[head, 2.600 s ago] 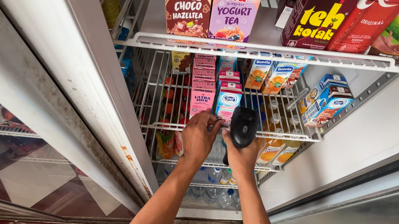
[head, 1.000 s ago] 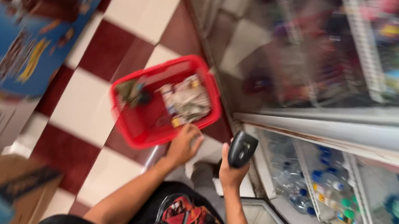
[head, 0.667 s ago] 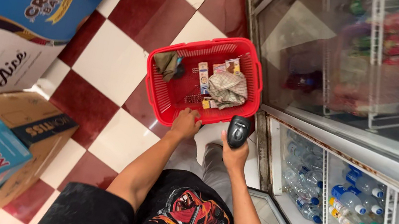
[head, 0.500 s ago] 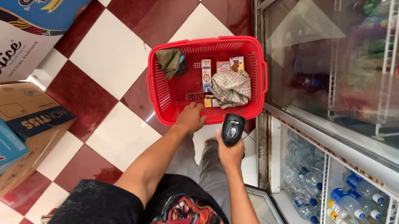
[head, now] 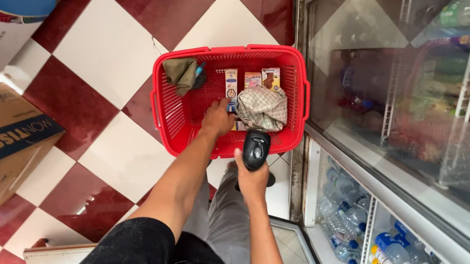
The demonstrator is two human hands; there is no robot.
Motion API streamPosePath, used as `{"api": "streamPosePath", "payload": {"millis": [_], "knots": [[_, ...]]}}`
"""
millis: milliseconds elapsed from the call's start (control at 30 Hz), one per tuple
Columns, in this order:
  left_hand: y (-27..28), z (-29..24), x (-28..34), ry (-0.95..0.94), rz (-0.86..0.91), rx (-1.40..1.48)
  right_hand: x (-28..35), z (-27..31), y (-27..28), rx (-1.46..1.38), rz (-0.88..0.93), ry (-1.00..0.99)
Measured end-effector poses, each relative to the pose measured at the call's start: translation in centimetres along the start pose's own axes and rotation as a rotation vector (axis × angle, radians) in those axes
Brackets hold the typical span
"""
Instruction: The person restocks a refrigerator by taking drink cartons from a basket, scanning them with a barcode scanner, and placing them onto the shelves before closing the refrigerator door.
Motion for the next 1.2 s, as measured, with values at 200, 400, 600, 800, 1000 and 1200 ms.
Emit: {"api": "streamPosePath", "payload": {"millis": [200,400,600,800,1000,1200], "knots": [[-0.2,-1.8,-2.3,0.003,0.244,-0.377,-1.9,0.6,-1.1,0.056,0.070,-0.059],[-2.2,-1.8,-4.5,-0.074,0.300,-0.629,-2.7,0.2,-1.5,0.112,0.112,-0.063],[-2.6,-1.5,-5.5,-0.081,0.225,-0.415,-2.8,-0.1,-1.2,0.128,0.112,-0.047],[-0.5,0.5,-2.8,-0.144,-0.085,-0.102,-2.7,-0.7,-0.7,0.102,0.091,-0.095],[3.6,1.9,3.8,0.008,0.049,0.871,-1.6,-0.7,1.0,0.056,0.052,-0.129],[9.5,-2.9,12.7,0.071,0.554,1.269,-0.6,1.3,3.1,-0.322,-0.013,-0.090]]}}
Point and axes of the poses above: each hand's wrist, its own x-axis away from the middle knuckle, its own y-axis out of the back of the hand, z = x × y, the point moved 5 cm from there along -x, towards the middle knuckle, and after that the axes turned 7 degrees about -z, right-handed, at the moved point
